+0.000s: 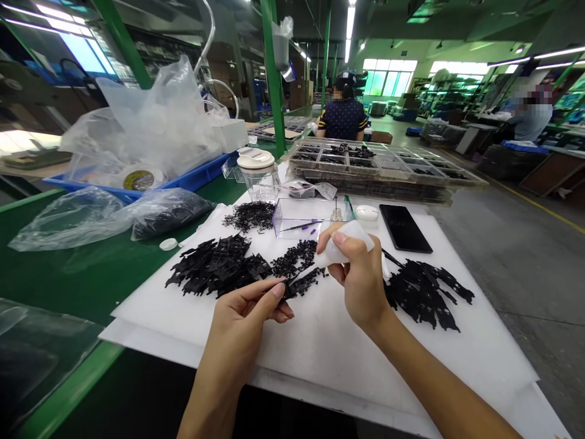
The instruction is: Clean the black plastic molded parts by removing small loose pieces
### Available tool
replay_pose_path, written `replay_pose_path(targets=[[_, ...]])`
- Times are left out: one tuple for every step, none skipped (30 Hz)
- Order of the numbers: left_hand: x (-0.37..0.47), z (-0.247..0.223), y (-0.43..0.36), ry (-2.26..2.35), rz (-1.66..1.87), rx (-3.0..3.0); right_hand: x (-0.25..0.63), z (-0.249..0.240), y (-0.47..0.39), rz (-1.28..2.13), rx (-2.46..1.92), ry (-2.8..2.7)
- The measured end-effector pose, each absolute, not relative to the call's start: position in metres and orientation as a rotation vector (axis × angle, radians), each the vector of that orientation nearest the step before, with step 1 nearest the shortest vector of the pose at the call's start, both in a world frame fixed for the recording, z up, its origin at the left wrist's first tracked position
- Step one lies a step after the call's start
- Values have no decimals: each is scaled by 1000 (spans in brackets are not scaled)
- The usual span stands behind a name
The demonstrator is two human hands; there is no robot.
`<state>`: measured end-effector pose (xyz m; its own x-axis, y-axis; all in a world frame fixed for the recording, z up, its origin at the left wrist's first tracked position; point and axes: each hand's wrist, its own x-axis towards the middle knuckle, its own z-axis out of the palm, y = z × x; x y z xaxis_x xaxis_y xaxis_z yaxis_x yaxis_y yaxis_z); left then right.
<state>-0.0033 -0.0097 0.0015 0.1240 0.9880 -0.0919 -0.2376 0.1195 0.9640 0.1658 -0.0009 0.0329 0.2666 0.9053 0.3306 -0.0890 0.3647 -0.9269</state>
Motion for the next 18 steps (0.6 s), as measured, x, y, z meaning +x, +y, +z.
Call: replay_pose_path(targets=[[-3, 1, -10, 995, 1160, 1001, 166, 32, -1, 839, -959, -1084], [-3, 1, -9, 989, 1160, 1001, 167, 32, -1, 838, -959, -1080], [-3, 1, -9, 980, 1159, 1002, 167, 32, -1, 834, -959, -1074], [-4, 1, -8, 969, 1158, 1005, 167, 32, 0, 824, -959, -1065], [-4, 0, -8, 961, 1155, 1007, 167, 32, 0, 814, -959, -1058], [-4, 0, -8, 954, 1152, 1009, 167, 32, 1, 804, -958, -1055], [-4, -1, -8, 948, 1148, 1013, 167, 32, 1, 796, -957, -1056], [-4, -1, -8, 945, 1145, 1014, 167, 33, 1, 791, -957, -1058], [-4, -1, -8, 943, 1144, 1015, 167, 33, 1, 787, -956, -1059], [-4, -1, -9, 942, 1144, 1015, 167, 33, 1, 786, -954, -1059], [-4, -1, -9, 940, 1145, 1015, 167, 33, 1, 787, -954, -1061], [-4, -1, -10, 935, 1145, 1017, 167, 34, 1, 786, -954, -1063], [-4, -1, -10, 933, 1147, 1017, 167, 34, 1, 783, -956, -1067], [-4, -1, -10, 929, 1147, 1016, 168, 34, 1, 778, -958, -1071], [-4, -1, -10, 926, 1145, 1016, 168, 33, 1, 774, -960, -1074], [-4, -1, -9, 925, 1147, 1015, 168, 33, 1, 768, -963, -1076], [-4, -1, -9, 924, 1147, 1013, 168, 33, 1, 763, -964, -1077], [-4, -1, -8, 923, 1146, 1011, 168, 33, 1, 759, -966, -1078]])
